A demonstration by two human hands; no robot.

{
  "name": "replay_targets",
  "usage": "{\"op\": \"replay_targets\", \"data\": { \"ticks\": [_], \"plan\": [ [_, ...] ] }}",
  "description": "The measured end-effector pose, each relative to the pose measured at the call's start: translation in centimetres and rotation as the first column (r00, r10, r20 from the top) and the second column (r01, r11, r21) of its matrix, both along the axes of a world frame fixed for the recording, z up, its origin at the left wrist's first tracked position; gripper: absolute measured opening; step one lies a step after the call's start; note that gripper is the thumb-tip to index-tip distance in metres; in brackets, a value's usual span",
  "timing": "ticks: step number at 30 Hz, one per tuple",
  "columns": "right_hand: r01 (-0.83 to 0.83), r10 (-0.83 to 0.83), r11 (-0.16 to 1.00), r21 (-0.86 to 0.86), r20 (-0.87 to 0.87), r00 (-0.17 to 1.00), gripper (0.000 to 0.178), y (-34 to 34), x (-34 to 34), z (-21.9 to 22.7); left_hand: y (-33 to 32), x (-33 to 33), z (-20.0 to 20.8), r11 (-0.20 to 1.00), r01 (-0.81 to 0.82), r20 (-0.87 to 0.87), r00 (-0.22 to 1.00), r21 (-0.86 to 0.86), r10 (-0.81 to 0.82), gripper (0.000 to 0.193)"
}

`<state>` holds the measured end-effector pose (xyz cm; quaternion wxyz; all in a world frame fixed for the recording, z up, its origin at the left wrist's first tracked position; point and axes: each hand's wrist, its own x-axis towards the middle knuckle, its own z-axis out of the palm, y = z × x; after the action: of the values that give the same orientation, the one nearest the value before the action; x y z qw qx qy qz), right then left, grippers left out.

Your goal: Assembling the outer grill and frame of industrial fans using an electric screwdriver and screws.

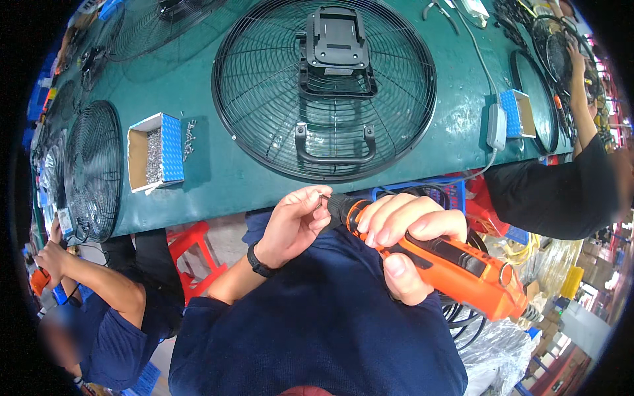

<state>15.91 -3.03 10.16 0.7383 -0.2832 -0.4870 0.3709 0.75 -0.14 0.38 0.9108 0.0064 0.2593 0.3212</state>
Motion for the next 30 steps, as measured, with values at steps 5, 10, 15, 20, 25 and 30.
{"op": "replay_targets", "data": {
  "ticks": [5,10,15,20,25,30],
  "plan": [
    [-0.09,0.087,0.996,0.021,0.121,0.989,0.038,0.5,0.5,-0.1,0.3,0.7,-0.6,0.988,0.024,0.122,0.993,-0.151,-0.005,0.018],
    [-0.088,0.083,0.996,0.016,0.2,0.976,0.037,0.9,0.2,-0.3,0.4,1.3,-1.1,0.971,0.06,0.211,0.977,-0.23,-0.011,0.021],
    [-0.04,0.048,0.998,-0.044,0.204,0.978,0.036,1.5,-0.4,-1.0,0.4,1.7,-1.0,0.964,0.048,0.119,0.993,-0.263,-0.017,0.028],
    [-0.034,0.057,0.993,-0.116,0.193,0.98,0.034,2.3,-0.9,-0.9,0.1,1.8,-1.6,0.967,0.014,0.061,0.998,-0.253,0.001,0.029],
    [-0.049,0.082,0.987,-0.156,0.211,0.974,0.034,4.6,-1.5,-1.4,-0.4,1.3,-2.6,0.975,0.0,0.164,0.986,-0.224,0.038,0.023],
    [-0.133,0.162,0.983,-0.128,0.245,0.956,0.031,6.0,-1.5,-1.9,-0.8,0.6,-3.0,0.955,0.059,0.123,0.992,-0.292,-0.024,0.032]
  ]
}}
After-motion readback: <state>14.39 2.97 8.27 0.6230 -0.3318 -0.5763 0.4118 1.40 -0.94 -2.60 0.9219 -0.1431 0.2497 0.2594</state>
